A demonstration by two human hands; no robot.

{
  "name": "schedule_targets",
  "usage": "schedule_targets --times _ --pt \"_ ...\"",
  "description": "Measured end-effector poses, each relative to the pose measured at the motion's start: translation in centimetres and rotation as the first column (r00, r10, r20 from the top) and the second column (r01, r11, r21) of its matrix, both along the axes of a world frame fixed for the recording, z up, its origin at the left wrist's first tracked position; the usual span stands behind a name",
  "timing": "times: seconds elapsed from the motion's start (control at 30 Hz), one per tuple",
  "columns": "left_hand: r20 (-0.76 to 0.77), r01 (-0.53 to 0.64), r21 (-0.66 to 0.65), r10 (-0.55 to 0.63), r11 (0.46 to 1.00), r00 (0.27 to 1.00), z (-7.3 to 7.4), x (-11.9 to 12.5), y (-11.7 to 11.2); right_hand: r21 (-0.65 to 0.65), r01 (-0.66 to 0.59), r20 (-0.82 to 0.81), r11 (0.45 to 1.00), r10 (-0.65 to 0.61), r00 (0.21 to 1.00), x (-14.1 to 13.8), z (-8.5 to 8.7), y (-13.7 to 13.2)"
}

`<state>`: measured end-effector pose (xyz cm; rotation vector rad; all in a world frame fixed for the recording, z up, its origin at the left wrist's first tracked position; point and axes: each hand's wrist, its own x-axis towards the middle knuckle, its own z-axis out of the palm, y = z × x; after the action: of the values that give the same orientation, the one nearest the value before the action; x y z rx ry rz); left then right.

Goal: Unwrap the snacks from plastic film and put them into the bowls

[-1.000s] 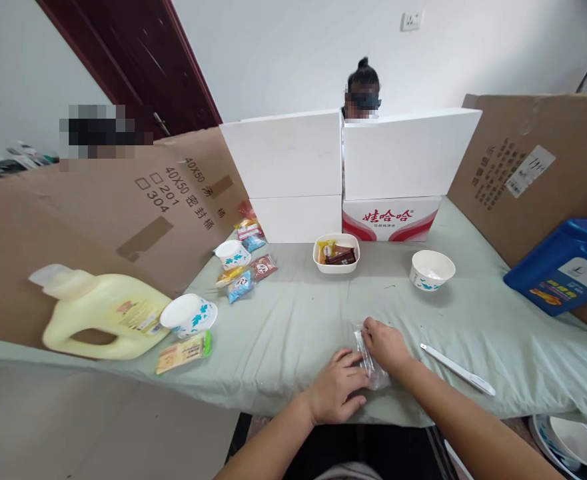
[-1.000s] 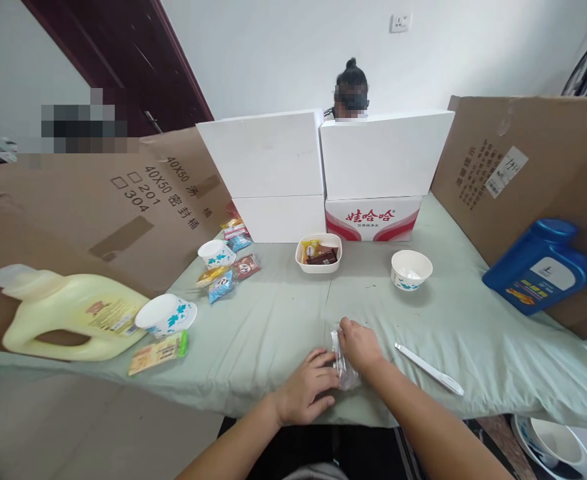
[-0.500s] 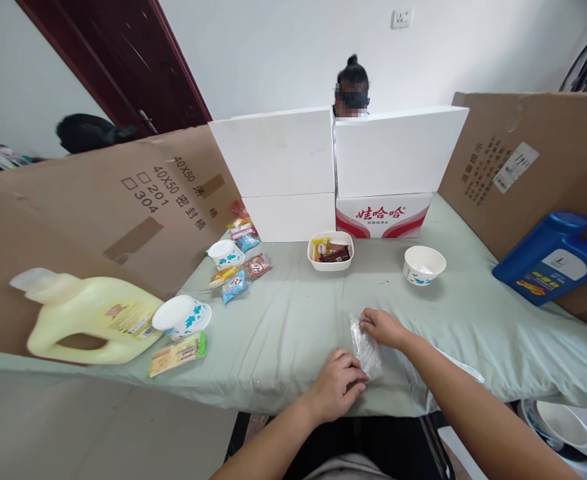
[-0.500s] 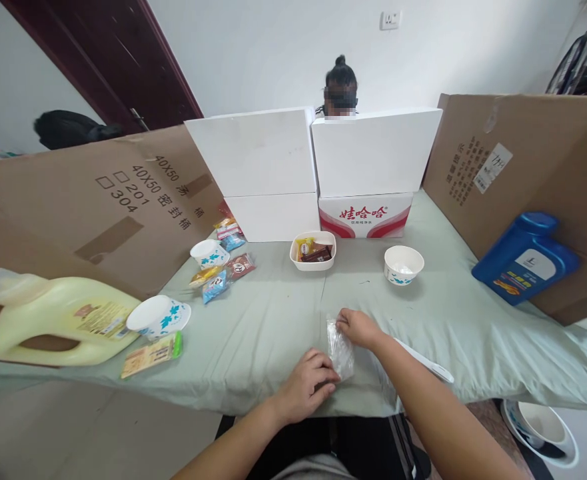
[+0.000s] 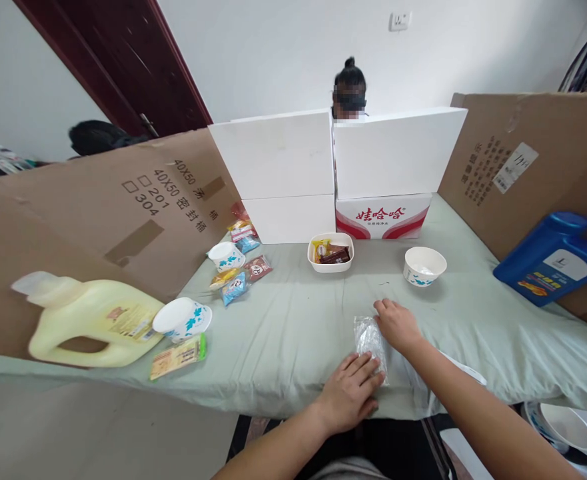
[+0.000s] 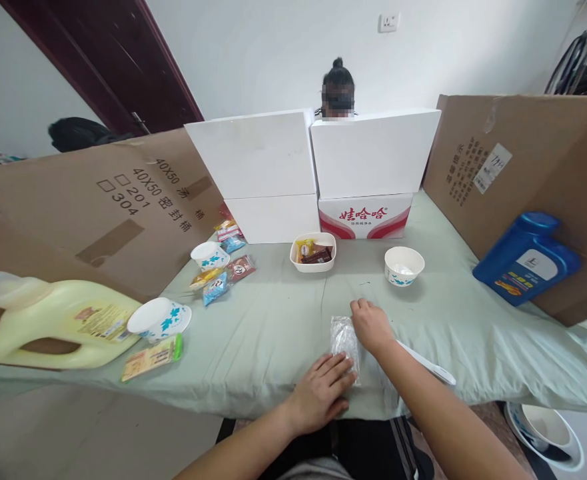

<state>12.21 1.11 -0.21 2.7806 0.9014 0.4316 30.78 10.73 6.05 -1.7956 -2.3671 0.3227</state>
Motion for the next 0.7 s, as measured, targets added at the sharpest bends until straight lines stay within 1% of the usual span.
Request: schedule_targets --times 0.03,0.07,0.1,0.13,0.2,0.23,0.27,0.33,0.4,0.47,0.53,0.63,0.7 --pt "0.013 -0.006 0.015 0.006 1.000 1.000 -0.1 0.0 0.0 0.037 -0.013 0.000 0.999 0.013 1.000 0.0 0.1 -0.5" --pt "0.026 -0.014 0.029 0.013 0.999 1.000 -0.2 0.0 -0.1 0.063 -0.057 -0.005 0.996 0.057 0.998 0.0 0.1 -1.0" --pt "0.039 -0.027 0.046 0.025 0.999 0.999 -0.2 0.1 -0.1 0.079 -0.136 -0.015 0.988 0.138 0.990 -0.1 -0.2 -1.6" --pt "0.055 -0.045 0.064 0.042 0.997 0.998 -0.2 0.3 -0.1 0.086 -0.234 -0.027 0.968 0.237 0.971 -0.2 -0.7 -2.1" --pt "0.102 -0.083 0.099 0.073 0.992 0.992 -0.2 0.7 -0.1 0.078 -0.410 -0.059 0.909 0.415 0.908 -0.5 -1.8 -3.1" --pt "0.136 -0.094 0.111 0.078 0.989 0.988 -0.1 0.8 -0.2 0.070 -0.459 -0.080 0.885 0.464 0.882 -0.6 -2.3 -3.5" --pt "0.173 -0.096 0.116 0.076 0.989 0.982 0.0 1.0 -0.2 0.065 -0.476 -0.103 0.877 0.480 0.871 -0.6 -2.7 -3.8" --pt "0.253 -0.097 0.121 0.064 0.988 0.965 0.1 1.0 -0.3 0.078 -0.453 -0.159 0.888 0.460 0.874 -0.5 -3.0 -4.5" --pt "0.318 -0.133 0.131 0.085 0.982 0.944 0.4 0.8 -0.5 0.119 -0.431 -0.242 0.894 0.447 0.861 -0.1 -2.8 -5.3" --pt "0.338 -0.172 0.131 0.119 0.976 0.934 0.7 0.4 -0.8 0.136 -0.421 -0.350 0.897 0.441 0.827 0.6 -2.6 -6.4" --pt "0.333 -0.177 0.094 0.136 0.980 0.933 1.2 0.1 -0.8 0.118 -0.415 -0.463 0.902 0.420 0.780 1.4 -2.8 -7.4" --pt "0.342 -0.160 0.007 0.148 0.987 0.928 2.0 0.3 0.4 0.075 -0.377 -0.585 0.923 0.347 0.733 2.3 -3.7 -8.3" --pt "0.311 -0.188 -0.059 0.197 0.980 0.930 2.5 0.8 2.2 0.024 -0.309 -0.615 0.951 0.257 0.745 2.4 -4.3 -8.4"
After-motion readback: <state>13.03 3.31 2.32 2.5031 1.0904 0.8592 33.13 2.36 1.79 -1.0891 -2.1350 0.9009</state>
